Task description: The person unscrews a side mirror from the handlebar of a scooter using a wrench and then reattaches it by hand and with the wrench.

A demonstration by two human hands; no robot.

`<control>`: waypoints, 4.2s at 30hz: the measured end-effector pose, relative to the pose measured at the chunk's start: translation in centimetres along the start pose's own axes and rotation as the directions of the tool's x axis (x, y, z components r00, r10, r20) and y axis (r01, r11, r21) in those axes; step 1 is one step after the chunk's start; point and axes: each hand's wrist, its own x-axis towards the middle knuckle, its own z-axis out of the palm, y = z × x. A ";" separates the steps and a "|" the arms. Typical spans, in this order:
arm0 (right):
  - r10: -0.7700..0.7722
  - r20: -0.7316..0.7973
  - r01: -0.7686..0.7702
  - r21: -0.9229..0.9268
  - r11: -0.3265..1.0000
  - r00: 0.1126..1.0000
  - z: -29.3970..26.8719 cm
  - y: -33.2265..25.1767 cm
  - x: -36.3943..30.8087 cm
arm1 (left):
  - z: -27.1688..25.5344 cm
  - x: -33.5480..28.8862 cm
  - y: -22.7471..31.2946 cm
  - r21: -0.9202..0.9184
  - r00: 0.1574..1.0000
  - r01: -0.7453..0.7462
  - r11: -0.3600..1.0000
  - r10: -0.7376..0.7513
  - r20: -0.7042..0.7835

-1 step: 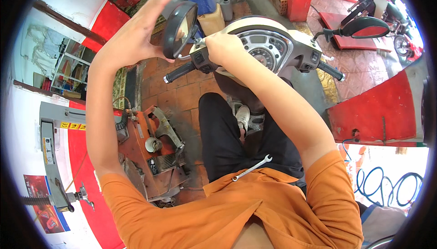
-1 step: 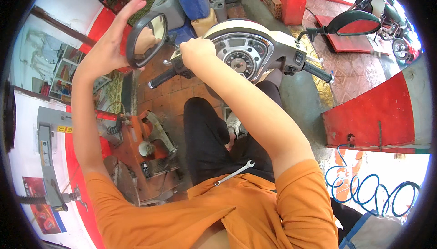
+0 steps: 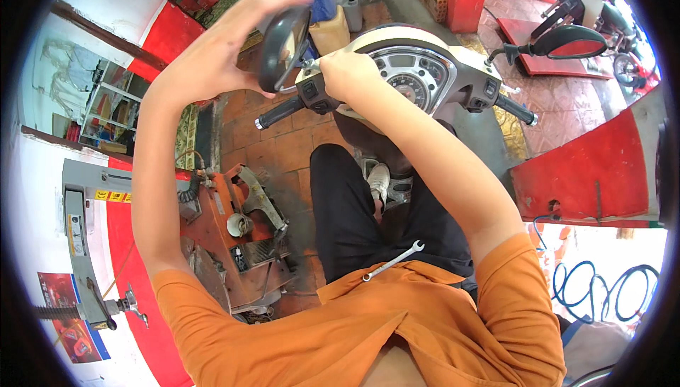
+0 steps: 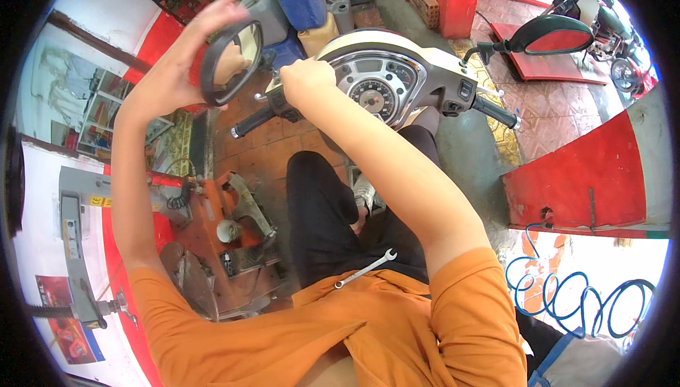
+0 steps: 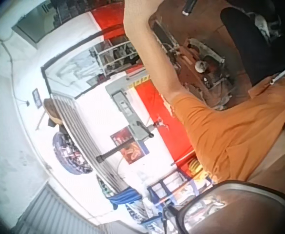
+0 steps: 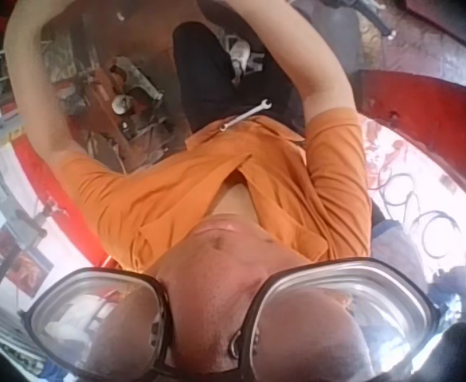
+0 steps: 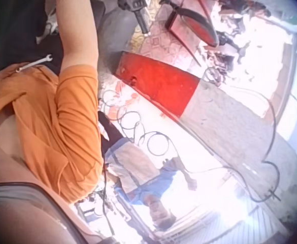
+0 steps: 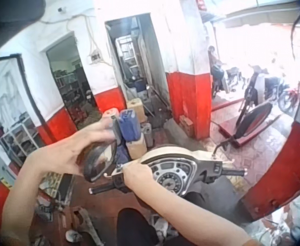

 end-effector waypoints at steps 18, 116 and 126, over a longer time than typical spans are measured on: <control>-0.016 -0.038 0.017 0.016 1.000 0.999 0.1 0.2 -0.4 | 1.9 7.4 -9.3 -0.311 0.863 0.356 0.881 -0.438 -0.251; -0.109 -0.209 0.139 0.138 0.981 0.972 3.5 2.0 -0.6 | 18.3 0.3 -14.8 -0.971 0.391 -0.204 0.122 -0.899 -0.195; -0.009 -0.231 0.033 0.104 0.994 0.973 4.1 1.1 -0.8 | 19.5 0.2 -10.3 -0.912 0.192 -0.307 0.273 -0.920 -0.341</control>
